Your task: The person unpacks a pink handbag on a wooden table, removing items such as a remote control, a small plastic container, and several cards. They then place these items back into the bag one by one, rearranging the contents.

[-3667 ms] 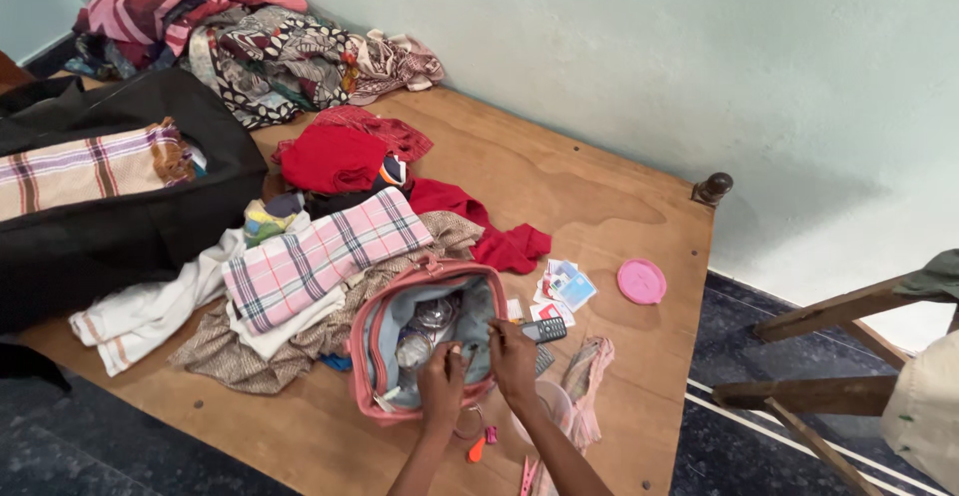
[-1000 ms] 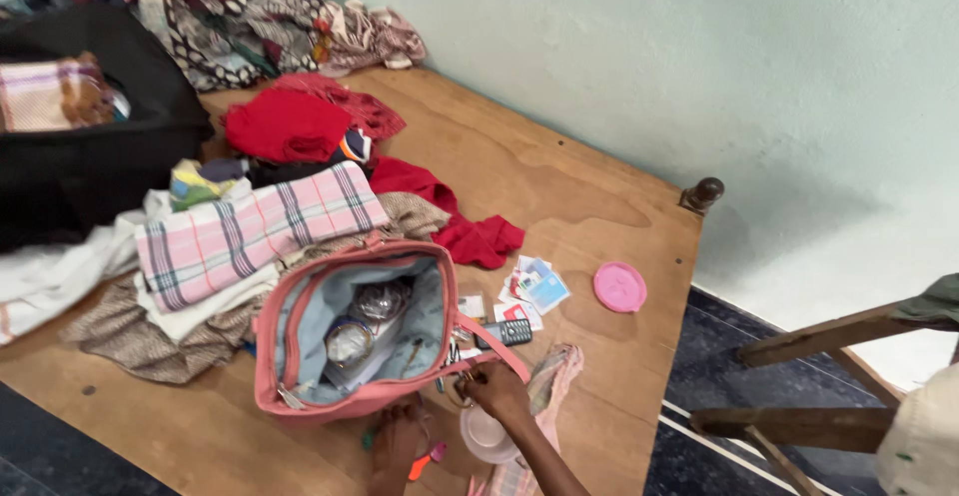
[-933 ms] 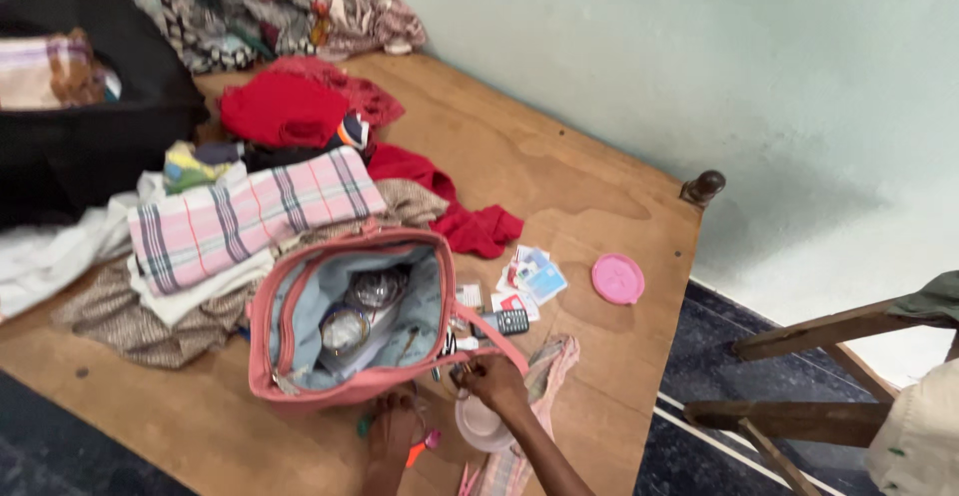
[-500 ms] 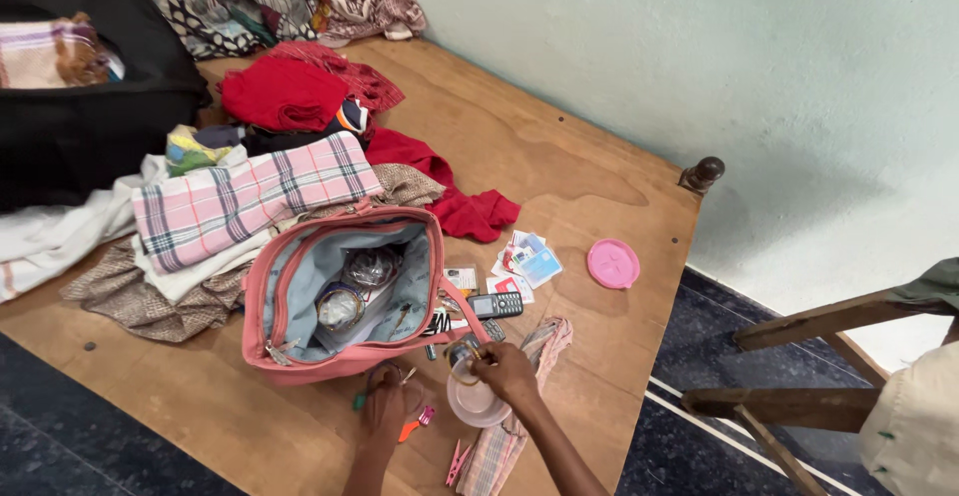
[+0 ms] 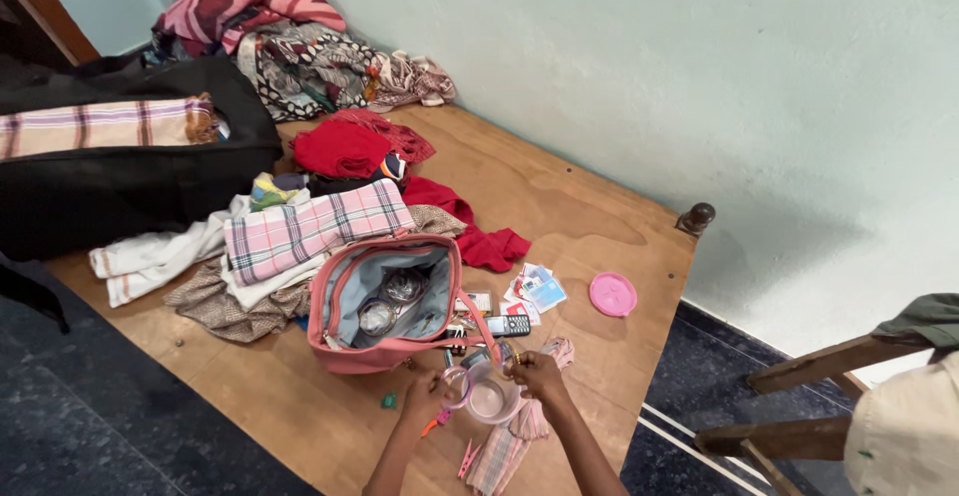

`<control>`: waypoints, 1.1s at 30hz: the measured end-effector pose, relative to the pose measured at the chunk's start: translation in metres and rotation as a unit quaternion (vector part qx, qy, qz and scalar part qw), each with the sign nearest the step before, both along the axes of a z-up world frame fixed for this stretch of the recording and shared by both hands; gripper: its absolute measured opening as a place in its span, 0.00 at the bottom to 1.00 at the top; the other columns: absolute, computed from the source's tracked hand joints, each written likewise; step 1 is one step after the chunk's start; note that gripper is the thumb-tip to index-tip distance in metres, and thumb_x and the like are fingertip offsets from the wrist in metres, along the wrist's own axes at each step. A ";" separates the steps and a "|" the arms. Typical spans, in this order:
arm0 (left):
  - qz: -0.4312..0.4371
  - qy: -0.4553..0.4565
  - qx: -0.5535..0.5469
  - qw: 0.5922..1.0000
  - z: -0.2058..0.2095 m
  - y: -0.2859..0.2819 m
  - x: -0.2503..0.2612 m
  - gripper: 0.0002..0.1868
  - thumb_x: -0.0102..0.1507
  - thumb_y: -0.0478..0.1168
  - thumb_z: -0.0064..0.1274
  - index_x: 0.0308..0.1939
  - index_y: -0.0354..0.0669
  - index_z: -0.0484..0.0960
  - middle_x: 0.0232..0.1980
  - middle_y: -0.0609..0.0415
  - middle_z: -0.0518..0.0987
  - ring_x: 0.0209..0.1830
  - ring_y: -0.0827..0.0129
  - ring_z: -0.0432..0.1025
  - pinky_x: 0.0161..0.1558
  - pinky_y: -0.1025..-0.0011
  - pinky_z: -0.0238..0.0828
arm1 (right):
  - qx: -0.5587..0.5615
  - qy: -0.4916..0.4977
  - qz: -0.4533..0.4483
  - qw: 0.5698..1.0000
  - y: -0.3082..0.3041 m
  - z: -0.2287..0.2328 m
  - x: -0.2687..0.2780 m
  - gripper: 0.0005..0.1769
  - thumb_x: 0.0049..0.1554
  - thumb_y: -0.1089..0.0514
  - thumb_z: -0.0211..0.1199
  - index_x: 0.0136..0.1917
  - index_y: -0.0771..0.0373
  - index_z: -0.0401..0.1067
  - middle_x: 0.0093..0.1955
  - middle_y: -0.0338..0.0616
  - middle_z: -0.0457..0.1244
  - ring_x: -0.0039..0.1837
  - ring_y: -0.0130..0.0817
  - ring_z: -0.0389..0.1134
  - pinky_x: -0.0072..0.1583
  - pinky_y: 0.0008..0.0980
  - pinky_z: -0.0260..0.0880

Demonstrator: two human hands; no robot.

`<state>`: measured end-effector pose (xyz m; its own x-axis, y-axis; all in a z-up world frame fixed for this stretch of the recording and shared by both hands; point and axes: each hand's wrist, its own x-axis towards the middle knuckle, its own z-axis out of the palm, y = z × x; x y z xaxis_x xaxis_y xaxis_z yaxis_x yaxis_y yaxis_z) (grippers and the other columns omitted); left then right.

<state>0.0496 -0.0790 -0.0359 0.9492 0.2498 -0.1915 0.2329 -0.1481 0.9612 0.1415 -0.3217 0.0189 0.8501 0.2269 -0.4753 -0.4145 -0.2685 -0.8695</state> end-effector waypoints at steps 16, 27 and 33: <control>-0.129 0.035 -0.149 0.980 0.110 0.010 0.031 0.12 0.62 0.33 0.58 0.50 0.39 0.81 0.32 0.58 0.81 0.24 0.79 0.72 0.27 0.77 0.69 | 0.065 0.128 0.072 0.987 0.033 0.107 -0.005 0.14 0.62 0.46 0.57 0.48 0.54 0.78 0.41 0.36 0.73 0.45 0.27 0.70 0.50 0.32 0.70; 0.074 -0.045 -0.119 0.989 0.134 0.002 0.043 0.09 0.65 0.33 0.53 0.47 0.34 0.85 0.32 0.53 0.82 0.25 0.75 0.74 0.27 0.76 0.71 | 0.011 -0.011 0.249 0.968 0.067 0.150 0.000 0.13 0.59 0.49 0.70 0.41 0.61 0.79 0.34 0.33 0.66 0.34 0.20 0.56 0.38 0.25 0.55; 0.168 -0.088 -0.289 0.938 0.147 -0.001 0.040 0.12 0.62 0.34 0.54 0.50 0.40 0.78 0.35 0.57 0.82 0.31 0.72 0.78 0.33 0.73 0.78 | 0.009 -0.102 0.178 0.979 0.094 0.138 0.017 0.08 0.56 0.59 0.67 0.43 0.67 0.81 0.36 0.36 0.70 0.37 0.22 0.65 0.41 0.25 0.65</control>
<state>0.0894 -0.0802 0.1108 0.8649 0.4436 -0.2350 0.0032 0.4633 0.8862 0.1581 -0.2273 0.1568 0.7927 0.5326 -0.2968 -0.1150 -0.3475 -0.9306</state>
